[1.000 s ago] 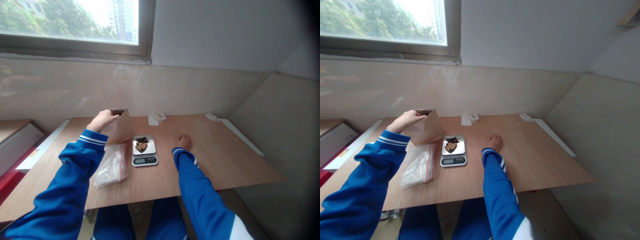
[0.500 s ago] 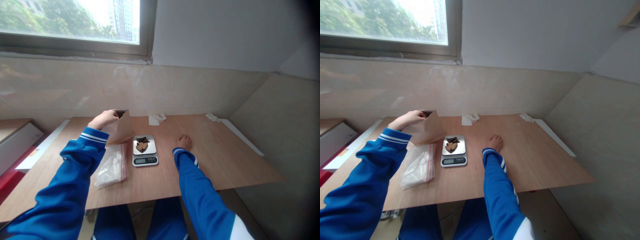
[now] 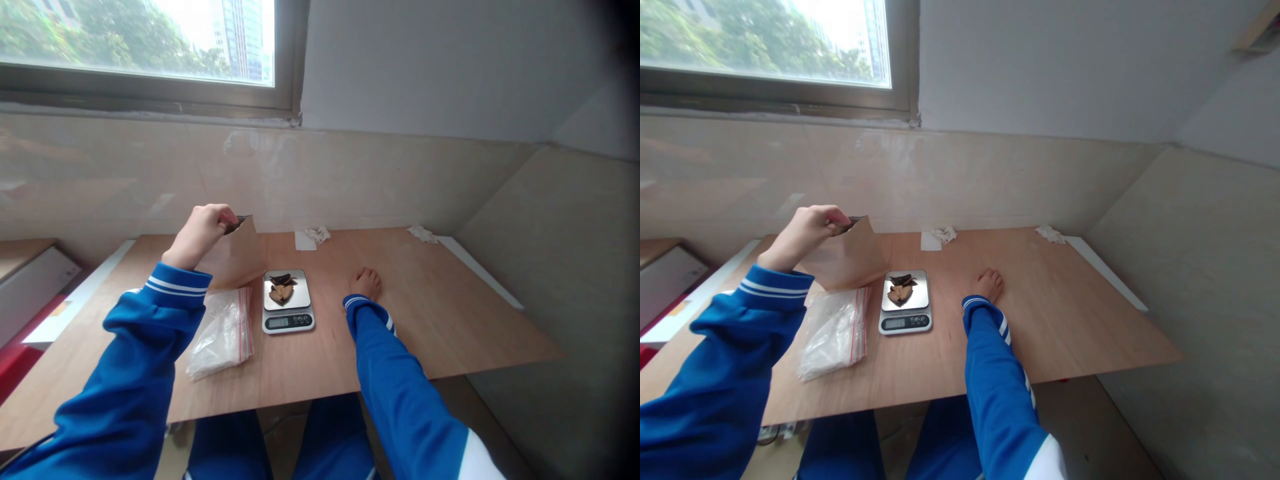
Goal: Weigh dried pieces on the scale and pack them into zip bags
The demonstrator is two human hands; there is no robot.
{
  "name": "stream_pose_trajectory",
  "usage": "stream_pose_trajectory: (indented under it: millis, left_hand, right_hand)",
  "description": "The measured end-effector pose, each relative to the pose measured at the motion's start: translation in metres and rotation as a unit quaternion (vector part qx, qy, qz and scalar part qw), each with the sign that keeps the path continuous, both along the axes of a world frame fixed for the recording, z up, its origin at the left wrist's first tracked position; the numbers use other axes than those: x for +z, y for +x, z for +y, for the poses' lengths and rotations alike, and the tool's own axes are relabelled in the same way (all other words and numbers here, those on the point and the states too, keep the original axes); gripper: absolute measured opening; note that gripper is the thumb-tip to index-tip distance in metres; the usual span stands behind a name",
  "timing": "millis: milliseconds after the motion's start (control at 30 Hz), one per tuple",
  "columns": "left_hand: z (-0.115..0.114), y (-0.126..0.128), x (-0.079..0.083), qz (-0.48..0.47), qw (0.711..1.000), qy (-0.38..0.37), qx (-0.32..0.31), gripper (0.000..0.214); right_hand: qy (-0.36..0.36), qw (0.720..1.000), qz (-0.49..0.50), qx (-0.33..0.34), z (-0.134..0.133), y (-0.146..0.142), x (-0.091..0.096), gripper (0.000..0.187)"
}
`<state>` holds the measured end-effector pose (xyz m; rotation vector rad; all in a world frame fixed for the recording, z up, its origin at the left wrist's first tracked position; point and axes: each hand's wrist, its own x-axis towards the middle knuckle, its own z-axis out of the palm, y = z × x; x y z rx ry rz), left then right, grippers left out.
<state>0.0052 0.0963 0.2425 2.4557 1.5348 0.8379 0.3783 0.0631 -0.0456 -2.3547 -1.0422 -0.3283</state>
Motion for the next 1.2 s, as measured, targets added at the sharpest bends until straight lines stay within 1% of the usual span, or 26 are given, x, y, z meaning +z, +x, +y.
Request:
stream_pose_trajectory:
  millis: [100, 133, 167, 200, 233, 300, 367, 400, 433, 500, 567, 600, 633, 700, 800, 867, 967, 1033, 1067, 1100, 1167, 1200]
  left_hand:
    - [-0.016, 0.017, 0.011, -0.031, 0.996, 0.081, 0.037, 0.023]
    - [-0.023, 0.025, 0.011, -0.05, 0.992, 0.103, 0.045, 0.023]
    - [-0.029, 0.034, 0.008, -0.076, 0.99, 0.115, 0.039, 0.023]
    - [-0.036, 0.043, 0.002, -0.107, 0.988, 0.113, 0.018, 0.022]
    - [-0.043, 0.053, -0.008, -0.136, 0.986, 0.094, -0.017, 0.021]
    - [-0.054, 0.072, -0.036, -0.193, 0.976, 0.027, -0.101, 0.02]
    - [-0.06, 0.088, -0.071, -0.216, 0.959, -0.05, -0.177, 0.018]
    - [-0.06, 0.094, -0.09, -0.213, 0.953, -0.072, -0.201, 0.016]
    - [-0.06, 0.1, -0.108, -0.207, 0.95, -0.086, -0.217, 0.016]
    - [-0.056, 0.106, -0.14, -0.165, 0.957, -0.09, -0.222, 0.018]
    - [-0.053, 0.109, -0.163, -0.118, 0.967, -0.077, -0.212, 0.022]
    - [-0.052, 0.11, -0.17, -0.101, 0.97, -0.075, -0.207, 0.022]
    - [-0.053, 0.109, -0.174, -0.091, 0.973, -0.072, -0.201, 0.023]
    - [-0.059, 0.107, -0.174, -0.093, 0.976, -0.07, -0.183, 0.022]
    - [-0.076, 0.098, -0.163, -0.134, 0.977, -0.072, -0.146, 0.022]
    - [-0.088, 0.084, -0.157, -0.155, 0.978, -0.075, -0.114, 0.021]
    - [-0.102, 0.057, -0.155, -0.152, 0.986, -0.053, -0.031, 0.022]
    - [-0.107, 0.038, -0.161, -0.15, 0.987, -0.035, 0.034, 0.024]
    - [-0.109, 0.029, -0.165, -0.142, 0.988, -0.027, 0.058, 0.025]
    - [-0.11, 0.021, -0.17, -0.133, 0.988, -0.017, 0.082, 0.026]
    - [-0.11, 0.007, -0.183, -0.115, 0.987, 0.001, 0.115, 0.028]
    - [-0.11, 0.002, -0.19, -0.103, 0.987, 0.009, 0.124, 0.029]
  right_hand:
    - [0.005, 1.0, 0.003, -0.002, -0.001, -0.001, 0.002, 0.029]
    - [0.006, 1.0, 0.004, -0.003, -0.001, -0.001, 0.002, 0.029]
    - [0.008, 1.0, 0.006, -0.002, -0.001, -0.002, 0.002, 0.029]
    - [0.01, 1.0, 0.007, -0.002, -0.001, -0.002, 0.003, 0.029]
    - [0.011, 1.0, 0.008, -0.001, -0.001, -0.002, 0.003, 0.029]
    - [0.014, 1.0, 0.011, 0.001, -0.001, -0.003, 0.004, 0.03]
    - [0.017, 1.0, 0.013, 0.003, -0.002, -0.003, 0.005, 0.031]
    - [0.018, 1.0, 0.015, 0.004, -0.002, -0.003, 0.005, 0.031]
    - [0.02, 1.0, 0.016, 0.005, -0.002, -0.003, 0.006, 0.031]
    - [0.025, 0.999, 0.022, 0.005, -0.003, -0.003, 0.006, 0.031]
    - [0.03, 0.999, 0.03, 0.007, -0.003, -0.004, 0.007, 0.031]
    - [0.034, 0.999, 0.035, 0.008, -0.003, -0.005, 0.008, 0.03]
    - [0.039, 0.998, 0.041, 0.01, -0.003, -0.006, 0.009, 0.03]
    - [0.051, 0.997, 0.055, 0.015, -0.003, -0.007, 0.013, 0.031]
    - [0.076, 0.993, 0.081, 0.038, -0.007, -0.007, 0.019, 0.033]
    - [0.092, 0.988, 0.099, 0.078, -0.017, -0.008, 0.023, 0.033]
    - [0.105, 0.974, 0.118, 0.164, -0.046, -0.016, 0.024, 0.032]
    - [0.106, 0.959, 0.122, 0.232, -0.072, -0.026, 0.022, 0.027]
    - [0.118, 0.941, 0.127, 0.291, -0.085, -0.032, 0.02, 0.026]
    - [0.113, 0.925, 0.128, 0.339, -0.096, -0.039, 0.019, 0.025]
    - [0.1, 0.91, 0.124, 0.383, -0.112, -0.049, 0.017, 0.026]
    - [0.094, 0.909, 0.124, 0.387, -0.117, -0.053, 0.016, 0.026]
